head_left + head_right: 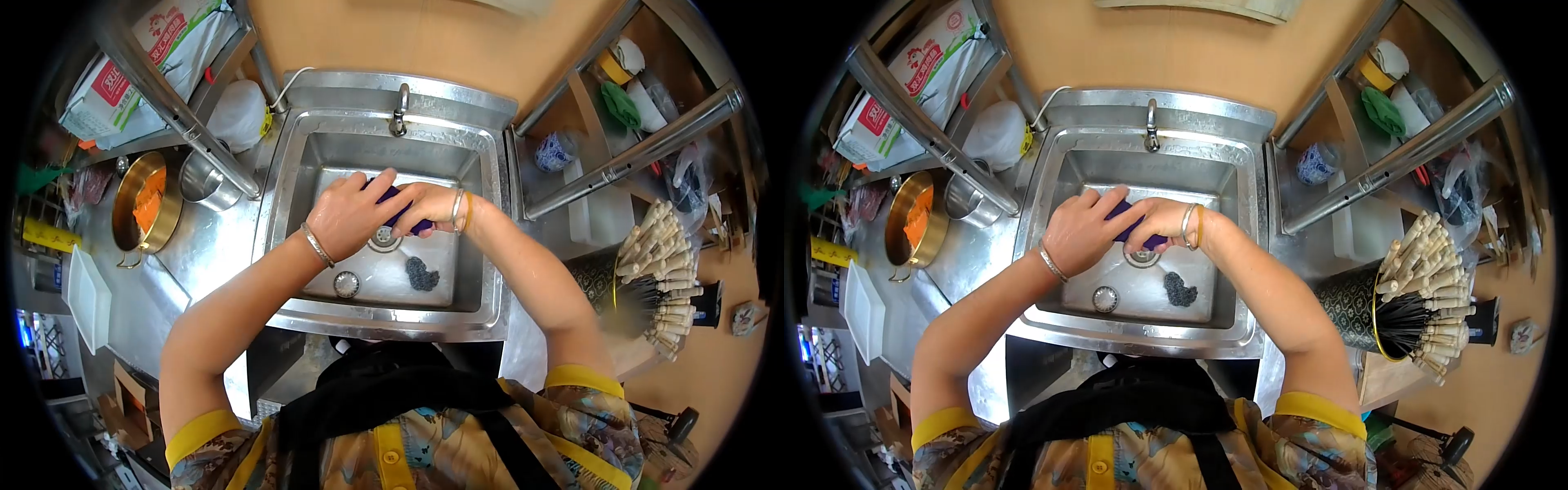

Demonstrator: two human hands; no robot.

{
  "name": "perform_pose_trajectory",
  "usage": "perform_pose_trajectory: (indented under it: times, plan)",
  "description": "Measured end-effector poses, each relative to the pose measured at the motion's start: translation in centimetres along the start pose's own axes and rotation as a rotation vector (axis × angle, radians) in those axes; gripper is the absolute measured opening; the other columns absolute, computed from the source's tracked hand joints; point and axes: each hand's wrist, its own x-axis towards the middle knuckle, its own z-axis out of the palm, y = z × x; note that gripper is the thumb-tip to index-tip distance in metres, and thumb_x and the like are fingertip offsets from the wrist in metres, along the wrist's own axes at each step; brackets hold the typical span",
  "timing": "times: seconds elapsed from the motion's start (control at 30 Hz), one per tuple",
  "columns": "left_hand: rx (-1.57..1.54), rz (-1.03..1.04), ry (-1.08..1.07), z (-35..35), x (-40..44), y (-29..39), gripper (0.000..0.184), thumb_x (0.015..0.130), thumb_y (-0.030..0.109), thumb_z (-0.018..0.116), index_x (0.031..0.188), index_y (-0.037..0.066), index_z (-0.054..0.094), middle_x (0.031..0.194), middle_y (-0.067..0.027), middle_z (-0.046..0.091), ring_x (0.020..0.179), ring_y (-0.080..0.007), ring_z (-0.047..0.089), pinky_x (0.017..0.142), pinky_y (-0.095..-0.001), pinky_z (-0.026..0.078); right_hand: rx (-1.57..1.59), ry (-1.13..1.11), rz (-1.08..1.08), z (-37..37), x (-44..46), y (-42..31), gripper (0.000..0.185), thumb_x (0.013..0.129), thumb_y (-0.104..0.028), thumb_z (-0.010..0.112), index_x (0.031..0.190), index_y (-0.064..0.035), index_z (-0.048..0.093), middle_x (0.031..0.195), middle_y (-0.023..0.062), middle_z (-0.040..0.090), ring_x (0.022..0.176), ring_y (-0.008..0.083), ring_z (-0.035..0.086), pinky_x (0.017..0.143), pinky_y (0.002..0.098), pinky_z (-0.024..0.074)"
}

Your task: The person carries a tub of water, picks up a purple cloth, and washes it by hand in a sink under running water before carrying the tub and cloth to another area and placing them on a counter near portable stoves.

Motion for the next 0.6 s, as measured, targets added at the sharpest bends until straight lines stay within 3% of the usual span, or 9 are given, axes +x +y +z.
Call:
perform_pose_trajectory:
  times: [0.07,0.17,0.2,0.23,0.27,0.33,0.4,0.53,0.6]
  plan:
    - [-0.057,-0.034,-0.084,0.6,-0.7,-0.1,0.052,0.065,0.017,0.064,0.115,0.024,0.05,0.093,-0.0046,0.056,0.07,-0.0198,0.056,0.06,-0.0286,0.048,0.001,-0.063,0.04,-0.2,0.1,0.4,0.032,0.06,-0.005,0.07,0.088,-0.0019,0.055,0.073,0.0051,0.056,0.053,0.0062,0.05,0.038,0.0188,0.0351]
    - [-1.045,-0.605,-0.135,2.4,-2.4,-0.8,0.034,0.069,0.019,0.063,0.102,0.014,0.054,0.075,-0.0074,0.061,0.06,-0.0163,0.057,0.052,-0.0256,0.047,-0.144,0.267,-0.134,2.0,-1.5,-0.2,0.046,0.063,-0.014,0.072,0.101,-0.0004,0.049,0.09,0.0105,0.056,0.07,0.0119,0.057,0.05,0.0226,0.0453]
    - [-1.042,-0.605,-0.138,1.8,-2.5,-1.1,0.034,0.069,0.019,0.063,0.102,0.014,0.054,0.075,-0.0074,0.061,0.06,-0.0163,0.057,0.052,-0.0256,0.047,-0.629,0.418,-0.361,3.2,-2.6,-0.8,0.049,0.062,-0.011,0.07,0.105,-0.0009,0.048,0.093,0.0108,0.055,0.078,0.0168,0.055,0.06,0.0261,0.0453]
    - [-1.512,-0.823,-0.326,0.7,-2.4,-1.4,0.032,0.071,0.021,0.063,0.099,0.011,0.054,0.075,-0.0074,0.061,0.058,-0.0143,0.056,0.047,-0.0231,0.044,-1.118,0.56,-0.584,4.2,-3.7,-1.2,0.053,0.061,-0.007,0.069,0.109,-0.0014,0.046,0.097,0.011,0.053,0.086,0.0218,0.053,0.07,0.0295,0.0452]
    - [-1.979,-1.035,-0.537,-0.1,-2.3,-1.5,0.03,0.072,0.023,0.064,0.097,0.009,0.054,0.075,-0.0074,0.06,0.056,-0.0123,0.055,0.042,-0.0207,0.041,-1.36,0.613,-0.685,4.3,-3.9,-1.1,0.055,0.061,-0.006,0.068,0.111,-0.0017,0.046,0.098,0.0112,0.053,0.09,0.0242,0.052,0.075,0.0312,0.0452]
    - [-2.31,-0.935,-0.677,-0.5,-2.8,-1.0,0.036,0.073,0.024,0.063,0.101,0.005,0.049,0.08,-0.0078,0.056,0.052,-0.0103,0.051,0.037,-0.0174,0.037,-1.508,0.648,-0.97,4.2,-3.6,-0.8,0.048,0.06,-0.005,0.064,0.105,-0.0019,0.049,0.097,0.0108,0.052,0.091,0.0274,0.052,0.077,0.0328,0.046]
    - [-2.295,-0.931,-0.719,-0.9,-2.5,-0.6,0.037,0.069,0.02,0.066,0.098,0.004,0.049,0.076,-0.0115,0.055,0.051,-0.0127,0.05,0.04,-0.0197,0.037,-1.412,0.586,-1.152,3.9,-3.3,-0.8,0.038,0.059,-0.006,0.061,0.096,-0.0019,0.053,0.094,0.0104,0.051,0.089,0.028,0.052,0.073,0.0326,0.0469]
    - [-1.876,-0.814,-0.766,-0.8,-1.3,-0.8,0.049,0.067,0.017,0.07,0.108,0.008,0.044,0.087,-0.0093,0.056,0.057,-0.0132,0.054,0.047,-0.0249,0.044,-1.511,0.476,-0.945,3.4,-2.6,-0.5,0.013,0.063,-0.007,0.058,0.072,-0.0055,0.048,0.082,0.0073,0.052,0.079,0.0256,0.054,0.063,0.0351,0.0472]
    - [-1.14,-0.436,-0.264,1.1,-1.0,-0.9,0.05,0.064,0.01,0.071,0.107,0.005,0.045,0.084,-0.0114,0.059,0.068,-0.0214,0.059,0.06,-0.0308,0.047,-1.416,0.588,-0.665,2.6,-1.1,0.0,0.014,0.064,-0.007,0.059,0.074,-0.005,0.05,0.078,0.0098,0.054,0.074,0.0293,0.056,0.063,0.0372,0.0473]
